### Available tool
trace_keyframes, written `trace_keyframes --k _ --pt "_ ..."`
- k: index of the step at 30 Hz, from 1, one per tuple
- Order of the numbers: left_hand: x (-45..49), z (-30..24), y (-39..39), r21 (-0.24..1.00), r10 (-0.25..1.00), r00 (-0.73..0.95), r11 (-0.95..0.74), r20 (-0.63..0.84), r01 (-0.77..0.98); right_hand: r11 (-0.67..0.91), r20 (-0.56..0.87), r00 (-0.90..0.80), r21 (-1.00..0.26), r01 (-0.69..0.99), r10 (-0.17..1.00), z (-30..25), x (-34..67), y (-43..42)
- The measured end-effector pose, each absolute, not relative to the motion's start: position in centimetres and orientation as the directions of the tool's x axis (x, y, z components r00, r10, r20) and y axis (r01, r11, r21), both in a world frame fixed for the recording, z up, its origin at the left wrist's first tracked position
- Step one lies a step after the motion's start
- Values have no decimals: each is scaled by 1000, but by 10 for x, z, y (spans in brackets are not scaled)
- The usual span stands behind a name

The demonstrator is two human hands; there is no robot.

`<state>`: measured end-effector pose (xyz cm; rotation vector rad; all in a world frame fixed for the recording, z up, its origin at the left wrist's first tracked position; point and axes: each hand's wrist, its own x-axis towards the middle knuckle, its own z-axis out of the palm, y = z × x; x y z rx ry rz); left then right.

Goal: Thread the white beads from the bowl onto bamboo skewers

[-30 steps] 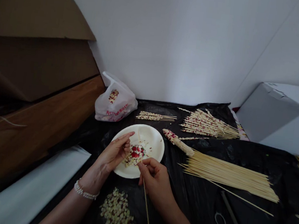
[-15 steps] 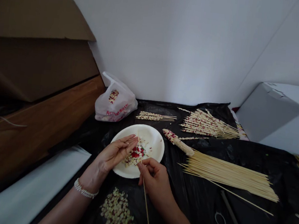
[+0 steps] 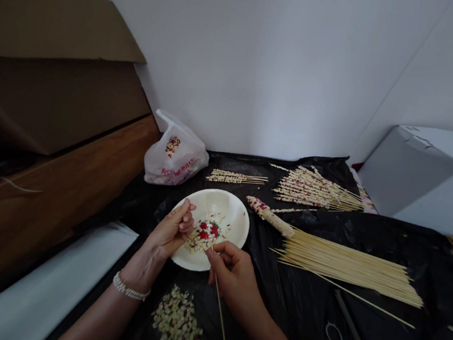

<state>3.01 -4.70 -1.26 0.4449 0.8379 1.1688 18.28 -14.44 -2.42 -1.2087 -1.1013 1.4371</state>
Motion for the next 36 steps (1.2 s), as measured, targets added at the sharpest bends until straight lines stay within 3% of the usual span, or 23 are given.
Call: trace_keyframes --k 15,20,36 --pt "28 -5 -43 638 922 81 323 -378 -699 -150 -137 -175 -987 -58 975 -29 181 -147" --pt "27 -8 -42 608 911 139 366 -388 -705 -178 -159 -216 -982 -69 963 -31 179 -147" --pt "27 -9 -45 644 913 164 383 -374 -662 -200 -177 -204 -975 -98 963 -32 180 -147"
